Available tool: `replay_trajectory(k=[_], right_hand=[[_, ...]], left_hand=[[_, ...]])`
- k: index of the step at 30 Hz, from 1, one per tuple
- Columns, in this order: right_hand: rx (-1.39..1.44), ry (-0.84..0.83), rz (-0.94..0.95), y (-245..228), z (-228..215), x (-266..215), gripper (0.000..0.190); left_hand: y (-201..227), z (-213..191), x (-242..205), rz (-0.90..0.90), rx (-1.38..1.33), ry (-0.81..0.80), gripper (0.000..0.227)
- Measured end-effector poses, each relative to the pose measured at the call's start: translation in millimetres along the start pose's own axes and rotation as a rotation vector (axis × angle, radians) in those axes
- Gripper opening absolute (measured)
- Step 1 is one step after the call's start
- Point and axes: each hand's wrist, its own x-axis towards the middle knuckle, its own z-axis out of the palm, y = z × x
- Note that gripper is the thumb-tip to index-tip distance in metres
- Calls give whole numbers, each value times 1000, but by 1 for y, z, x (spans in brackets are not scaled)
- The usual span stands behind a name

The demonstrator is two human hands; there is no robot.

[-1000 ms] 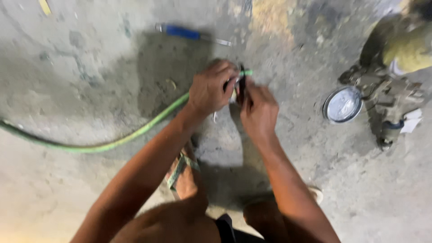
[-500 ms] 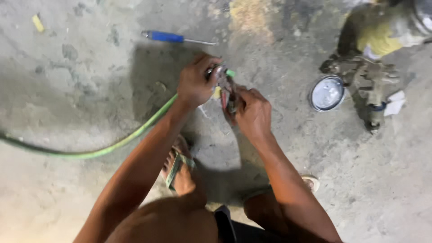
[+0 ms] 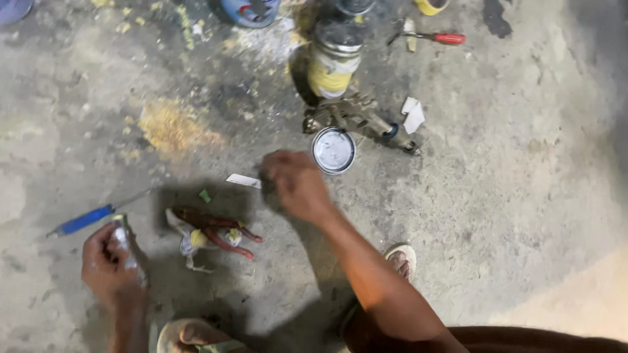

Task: The person cleans a green hose end with a white cloth, then uses a blue screwdriver to scrape and clean the hose end. The person also uses pliers to grip and adjust the hose end.

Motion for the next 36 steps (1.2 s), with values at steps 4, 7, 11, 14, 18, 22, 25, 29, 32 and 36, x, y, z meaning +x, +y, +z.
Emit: replay_trajectory(k=[4,7,11,14,18,22,25,29,32,36], right_hand=[[-257,537,599,113,-99,-9,14],[-491,859,664,202,-171,-19,14],[-558,194,1094,274,-199,-33,31],[-378,216,1067,246,-210,-30,26],[167,747,977,243,-234,-47,38],[130,564,811,192,-247,-48,33],[-102,74,526,178,-226,-49,48],[-269,-254,413,169,-193,-46,65],[-302,-164,263,189,-171,-50,45],[-439,-69,91,181,-157,-67,32]], left_hand=[[-23,3,2,-7,0,29,30],[-14,0,4,-59,-89,68,21],[-17,4,12,-38,-125,81,18],[-5,1,14,-72,-178,67,28],[0,-6,18,1,-172,66,39],[39,-11,14,148,26,117,42],[60,-13,15,124,-110,87,43],[72,-5,22,66,-220,-66,51],[91,-4,31,171,-273,-167,51],[135,-33,54,356,-229,-173,35]])
